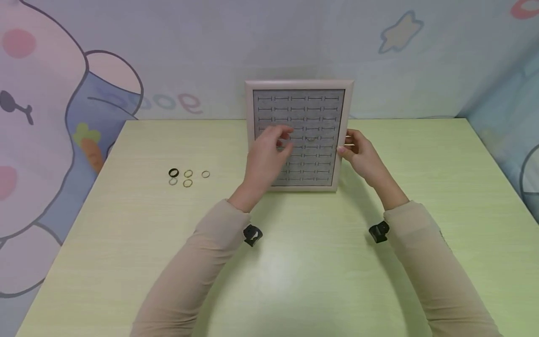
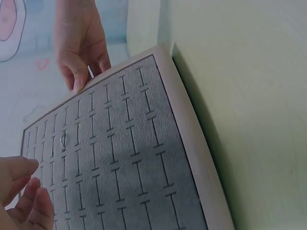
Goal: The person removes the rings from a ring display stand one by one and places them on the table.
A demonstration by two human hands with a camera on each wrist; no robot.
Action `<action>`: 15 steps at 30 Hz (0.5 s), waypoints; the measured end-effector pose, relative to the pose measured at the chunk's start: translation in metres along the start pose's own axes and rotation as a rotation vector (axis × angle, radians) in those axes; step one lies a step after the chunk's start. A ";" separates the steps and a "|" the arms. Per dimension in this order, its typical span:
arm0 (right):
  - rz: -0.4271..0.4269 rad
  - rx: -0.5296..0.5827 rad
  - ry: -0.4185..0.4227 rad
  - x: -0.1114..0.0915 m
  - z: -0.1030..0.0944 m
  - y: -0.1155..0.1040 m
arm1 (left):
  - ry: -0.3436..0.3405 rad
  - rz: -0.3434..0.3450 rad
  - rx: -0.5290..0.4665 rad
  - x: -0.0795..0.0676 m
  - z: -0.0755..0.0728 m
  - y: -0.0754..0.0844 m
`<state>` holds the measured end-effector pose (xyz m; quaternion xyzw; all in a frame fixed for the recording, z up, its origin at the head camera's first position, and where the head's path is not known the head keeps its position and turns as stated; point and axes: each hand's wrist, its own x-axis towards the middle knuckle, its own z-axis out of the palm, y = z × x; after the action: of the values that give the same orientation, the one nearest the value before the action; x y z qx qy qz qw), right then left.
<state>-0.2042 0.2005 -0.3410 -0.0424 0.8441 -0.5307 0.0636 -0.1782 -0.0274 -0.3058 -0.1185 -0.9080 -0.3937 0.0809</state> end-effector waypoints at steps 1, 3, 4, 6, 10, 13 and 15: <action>0.000 -0.002 0.000 0.000 0.000 0.000 | -0.002 0.000 0.003 0.001 0.002 0.001; -0.002 0.001 -0.002 0.000 0.000 0.000 | -0.006 -0.005 0.005 0.002 0.007 0.003; -0.002 0.001 -0.003 0.000 0.000 0.000 | -0.011 -0.009 0.006 0.003 0.010 0.004; 0.000 0.003 -0.003 -0.001 0.000 -0.001 | -0.023 -0.016 0.016 0.004 0.014 0.007; 0.004 0.012 -0.004 -0.001 0.000 -0.001 | -0.040 -0.025 0.034 0.007 0.022 0.010; 0.003 0.012 -0.005 0.000 0.000 0.000 | -0.036 -0.026 0.040 0.008 0.028 0.011; 0.001 0.007 -0.006 0.000 0.001 0.001 | -0.028 -0.021 0.045 0.009 0.032 0.011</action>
<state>-0.2041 0.2003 -0.3418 -0.0432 0.8422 -0.5333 0.0666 -0.1856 0.0045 -0.3174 -0.1126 -0.9189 -0.3723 0.0664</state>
